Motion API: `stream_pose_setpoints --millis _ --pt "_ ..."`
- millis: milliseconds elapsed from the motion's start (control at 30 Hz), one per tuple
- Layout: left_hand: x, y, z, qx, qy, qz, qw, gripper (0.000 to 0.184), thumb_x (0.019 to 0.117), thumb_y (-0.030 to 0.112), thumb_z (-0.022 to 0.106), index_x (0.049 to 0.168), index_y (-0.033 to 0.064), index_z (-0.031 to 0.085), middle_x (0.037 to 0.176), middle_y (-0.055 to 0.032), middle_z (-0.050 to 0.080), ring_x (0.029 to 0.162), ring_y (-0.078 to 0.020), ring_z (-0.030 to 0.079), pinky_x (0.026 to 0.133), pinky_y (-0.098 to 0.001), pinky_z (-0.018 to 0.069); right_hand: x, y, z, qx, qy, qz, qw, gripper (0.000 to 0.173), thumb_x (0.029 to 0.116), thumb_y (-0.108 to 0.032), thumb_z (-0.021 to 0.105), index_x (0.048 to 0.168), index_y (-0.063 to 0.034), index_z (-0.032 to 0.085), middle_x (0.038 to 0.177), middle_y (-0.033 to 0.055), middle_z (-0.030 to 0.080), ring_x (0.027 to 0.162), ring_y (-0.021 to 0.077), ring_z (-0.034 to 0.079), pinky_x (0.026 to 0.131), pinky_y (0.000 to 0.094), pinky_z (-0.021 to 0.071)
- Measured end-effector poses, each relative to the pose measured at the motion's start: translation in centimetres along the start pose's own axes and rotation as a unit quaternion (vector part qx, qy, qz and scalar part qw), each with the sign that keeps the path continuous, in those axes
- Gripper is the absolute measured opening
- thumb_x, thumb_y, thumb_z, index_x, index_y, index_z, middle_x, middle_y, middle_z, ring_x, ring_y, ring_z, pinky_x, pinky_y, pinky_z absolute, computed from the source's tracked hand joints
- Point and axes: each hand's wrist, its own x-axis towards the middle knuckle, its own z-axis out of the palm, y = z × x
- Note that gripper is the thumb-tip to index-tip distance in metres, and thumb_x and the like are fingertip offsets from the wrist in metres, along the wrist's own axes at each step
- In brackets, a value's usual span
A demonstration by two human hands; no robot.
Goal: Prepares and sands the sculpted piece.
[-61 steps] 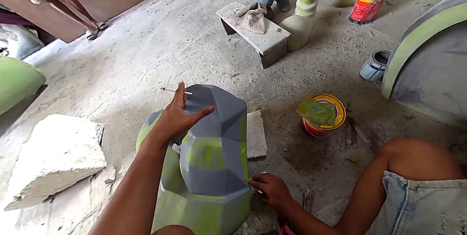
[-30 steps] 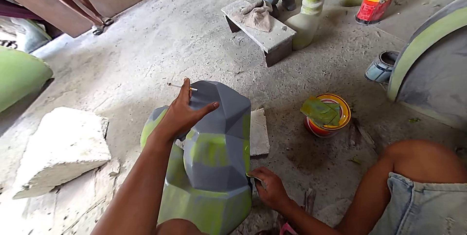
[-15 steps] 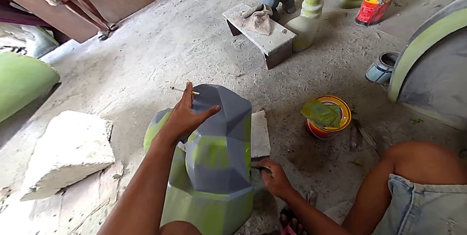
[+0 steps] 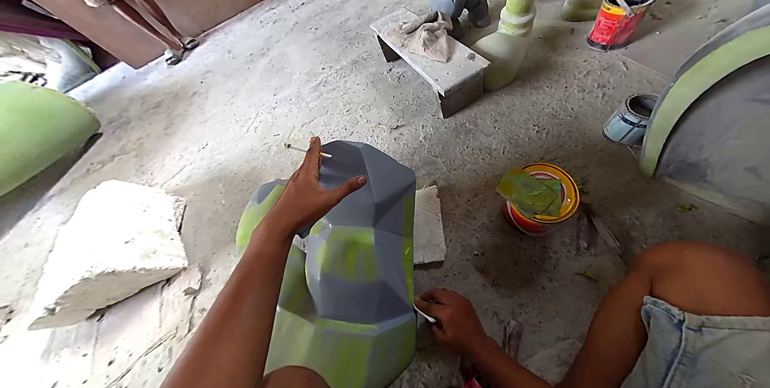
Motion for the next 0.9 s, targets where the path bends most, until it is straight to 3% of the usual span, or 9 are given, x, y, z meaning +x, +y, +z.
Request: stream_pose_setpoints --millis 67,133,267,467,767,900 --pt "-0.5 0.3 -0.1 -0.023 -0.001 -0.004 1.000 0.125 0.0779 0.073 0.074 0.166 0.0153 0.008 0.161 -0.0196 0.038 0.147 -0.0348 0.042 0.118 -0.0575 0.0368 -0.4 0.9 0.0 0.029 0.042 0.026 0.998 0.033 0.0978 -0.024 0.061 0.127 -0.0310 0.073 0.123 -0.0038 0.071 0.109 0.0098 0.068 0.090 0.0326 0.0595" --pt "-0.4 0.0 -0.1 -0.028 0.005 -0.007 1.000 0.124 0.0774 0.074 0.074 0.167 0.0171 0.009 0.160 -0.0193 0.041 0.145 -0.0346 0.044 0.117 -0.0581 0.0377 0.9 1.4 -0.4 0.077 0.108 0.071 0.989 0.040 0.0946 -0.016 0.063 0.131 -0.0288 0.071 0.122 -0.0032 0.072 0.106 0.0076 0.069 0.087 0.0317 0.0613" --pt "-0.4 -0.2 0.0 -0.024 0.004 -0.006 1.000 0.125 0.0766 0.075 0.074 0.167 0.0179 0.009 0.160 -0.0195 0.040 0.146 -0.0340 0.044 0.117 -0.0579 0.0378 6.4 0.6 -2.0 0.177 0.200 0.093 0.959 0.039 0.0947 -0.005 0.062 0.130 -0.0181 0.072 0.123 0.0008 0.071 0.111 0.0078 0.068 0.096 0.0295 0.0594" --pt "-0.2 -0.2 -0.1 -0.026 0.010 -0.001 1.000 0.124 0.0769 0.074 0.074 0.166 0.0162 0.011 0.160 -0.0191 0.041 0.144 -0.0341 0.045 0.116 -0.0579 0.0391 10.5 0.5 -1.8 0.184 0.186 0.081 0.962 0.037 0.0968 -0.007 0.060 0.129 -0.0208 0.074 0.126 -0.0009 0.069 0.114 0.0068 0.066 0.098 0.0289 0.0581" --pt "-0.4 0.2 0.1 -0.016 0.003 0.000 1.000 0.125 0.0768 0.075 0.074 0.167 0.0163 0.009 0.162 -0.0177 0.039 0.146 -0.0335 0.044 0.117 -0.0578 0.0380 10.8 -0.2 -1.2 0.158 0.148 0.095 0.972 0.033 0.0991 -0.017 0.060 0.128 -0.0258 0.074 0.123 -0.0022 0.069 0.111 0.0055 0.066 0.095 0.0279 0.0585" --pt "-0.3 0.2 0.0 -0.021 0.002 0.001 1.000 0.125 0.0769 0.075 0.074 0.167 0.0161 0.009 0.162 -0.0178 0.037 0.147 -0.0333 0.042 0.118 -0.0573 0.0372 11.2 0.3 -1.7 0.182 0.169 0.089 0.965 0.034 0.0979 -0.013 0.060 0.126 -0.0246 0.075 0.123 -0.0029 0.070 0.111 0.0058 0.066 0.096 0.0294 0.0583"
